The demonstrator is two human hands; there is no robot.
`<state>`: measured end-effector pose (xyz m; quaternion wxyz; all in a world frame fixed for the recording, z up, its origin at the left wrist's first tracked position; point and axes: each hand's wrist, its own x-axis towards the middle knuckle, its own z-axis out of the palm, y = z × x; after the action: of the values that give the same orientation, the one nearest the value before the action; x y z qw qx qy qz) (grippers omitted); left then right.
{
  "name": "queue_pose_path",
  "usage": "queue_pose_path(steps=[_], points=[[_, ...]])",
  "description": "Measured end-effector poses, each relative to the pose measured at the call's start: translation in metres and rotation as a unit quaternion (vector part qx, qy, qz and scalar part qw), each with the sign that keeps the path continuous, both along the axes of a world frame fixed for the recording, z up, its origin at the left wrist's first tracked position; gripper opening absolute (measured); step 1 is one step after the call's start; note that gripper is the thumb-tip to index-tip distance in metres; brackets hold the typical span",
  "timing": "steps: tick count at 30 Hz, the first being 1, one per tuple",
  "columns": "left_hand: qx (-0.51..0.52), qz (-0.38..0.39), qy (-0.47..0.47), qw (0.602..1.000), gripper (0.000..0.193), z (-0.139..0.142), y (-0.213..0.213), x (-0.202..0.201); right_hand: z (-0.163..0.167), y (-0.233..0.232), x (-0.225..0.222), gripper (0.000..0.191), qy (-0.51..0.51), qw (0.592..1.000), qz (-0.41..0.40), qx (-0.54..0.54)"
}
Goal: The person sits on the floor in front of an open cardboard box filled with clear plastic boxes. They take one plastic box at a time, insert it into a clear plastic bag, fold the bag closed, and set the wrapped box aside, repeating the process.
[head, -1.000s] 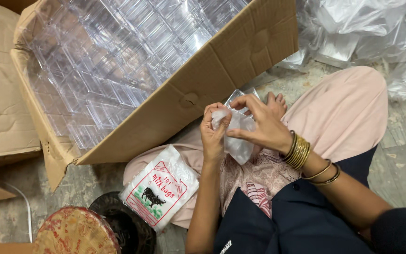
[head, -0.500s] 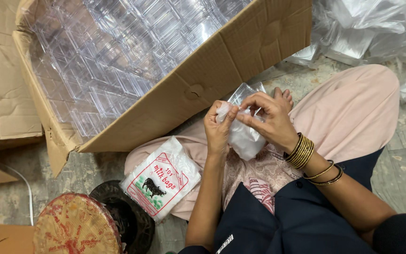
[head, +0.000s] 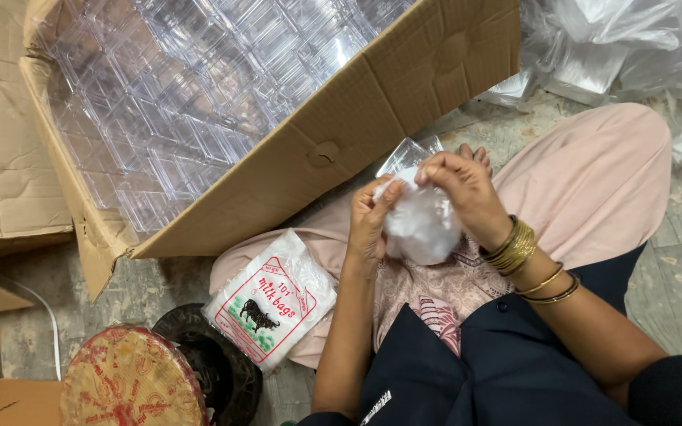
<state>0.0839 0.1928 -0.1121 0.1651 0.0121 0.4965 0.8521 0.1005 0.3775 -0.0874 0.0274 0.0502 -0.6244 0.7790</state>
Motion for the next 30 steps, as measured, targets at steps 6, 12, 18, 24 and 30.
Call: queue_pose_path(steps=[6,12,18,24,30], points=[[0.035,-0.040,-0.075,0.996,0.031,-0.018,-0.003,0.003,-0.017,0.020,0.002,0.021,-0.203,0.961,0.107,-0.155],[0.099,-0.152,-0.038,0.983,0.038,-0.034,-0.027,-0.003,-0.028,0.041,0.000,0.025,-0.182,0.946,0.147,-0.224],[-0.207,-0.148,0.071,0.964,0.019,-0.031,-0.027,-0.004,-0.039,0.046,0.000,0.019,-0.164,0.964,0.077,-0.193],[-0.569,0.048,0.240,0.785,0.044,-0.004,0.009,-0.026,-0.051,0.027,-0.004,0.030,-0.050,0.949,-0.092,0.297],[-0.593,0.027,0.184,0.783,0.047,0.011,0.022,-0.039,-0.062,0.021,-0.003,0.027,-0.078,0.918,-0.090,0.379]])
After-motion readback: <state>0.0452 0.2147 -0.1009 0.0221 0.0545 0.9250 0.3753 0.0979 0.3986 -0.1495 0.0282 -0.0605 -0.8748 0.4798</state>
